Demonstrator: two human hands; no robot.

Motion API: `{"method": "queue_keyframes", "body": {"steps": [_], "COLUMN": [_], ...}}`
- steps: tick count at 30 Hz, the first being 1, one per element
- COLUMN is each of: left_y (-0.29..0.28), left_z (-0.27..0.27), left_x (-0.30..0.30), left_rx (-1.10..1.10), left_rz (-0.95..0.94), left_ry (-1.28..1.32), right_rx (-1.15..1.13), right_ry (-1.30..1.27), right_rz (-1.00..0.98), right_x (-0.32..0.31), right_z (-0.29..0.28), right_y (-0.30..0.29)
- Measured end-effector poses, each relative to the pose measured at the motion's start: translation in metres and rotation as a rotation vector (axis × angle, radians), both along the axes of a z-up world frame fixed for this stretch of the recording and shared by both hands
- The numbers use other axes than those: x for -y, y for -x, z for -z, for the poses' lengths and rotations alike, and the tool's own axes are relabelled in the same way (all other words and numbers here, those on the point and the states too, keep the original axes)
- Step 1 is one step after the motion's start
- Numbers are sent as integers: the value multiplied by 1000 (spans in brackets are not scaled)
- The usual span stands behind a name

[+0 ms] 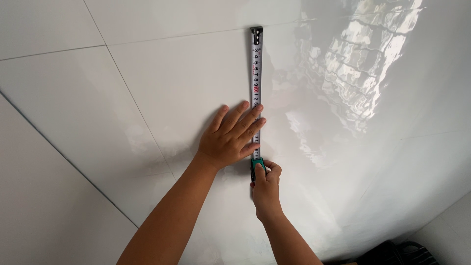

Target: Using a tape measure to determine the dimensions of a wall section.

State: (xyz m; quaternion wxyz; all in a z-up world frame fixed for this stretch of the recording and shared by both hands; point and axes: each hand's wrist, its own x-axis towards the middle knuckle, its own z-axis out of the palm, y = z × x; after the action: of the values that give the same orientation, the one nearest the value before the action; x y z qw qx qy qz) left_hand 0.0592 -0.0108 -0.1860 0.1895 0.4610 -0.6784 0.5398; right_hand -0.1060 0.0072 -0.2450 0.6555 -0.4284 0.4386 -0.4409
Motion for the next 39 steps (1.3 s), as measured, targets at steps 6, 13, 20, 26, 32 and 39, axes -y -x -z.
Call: {"method": "queue_keyframes", "body": {"steps": [6,13,20,26,32,39], "left_y": [0,-4,-3,-3,-4,-2], "left_z": [-2,0,-4,0,-1,-2], "left_x": [-1,1,0,2,3,2], "left_rx": [-3,12,35,45,46,36], "left_rz": [27,4,12,-33,-32,-9], "left_ry": [-2,-47,10,-8,-7,12], "right_rx": [16,-8,-45,-245,-223,-82], "right_ry": [-71,107,79,-112,-208,-261], "right_rz": [10,-34,-90,-122,-104,-3], "right_x": [0,8,11,10,14,7], "right_z": [36,165,202,259,282,278], "right_y": [1,1,9,24,28,27]}}
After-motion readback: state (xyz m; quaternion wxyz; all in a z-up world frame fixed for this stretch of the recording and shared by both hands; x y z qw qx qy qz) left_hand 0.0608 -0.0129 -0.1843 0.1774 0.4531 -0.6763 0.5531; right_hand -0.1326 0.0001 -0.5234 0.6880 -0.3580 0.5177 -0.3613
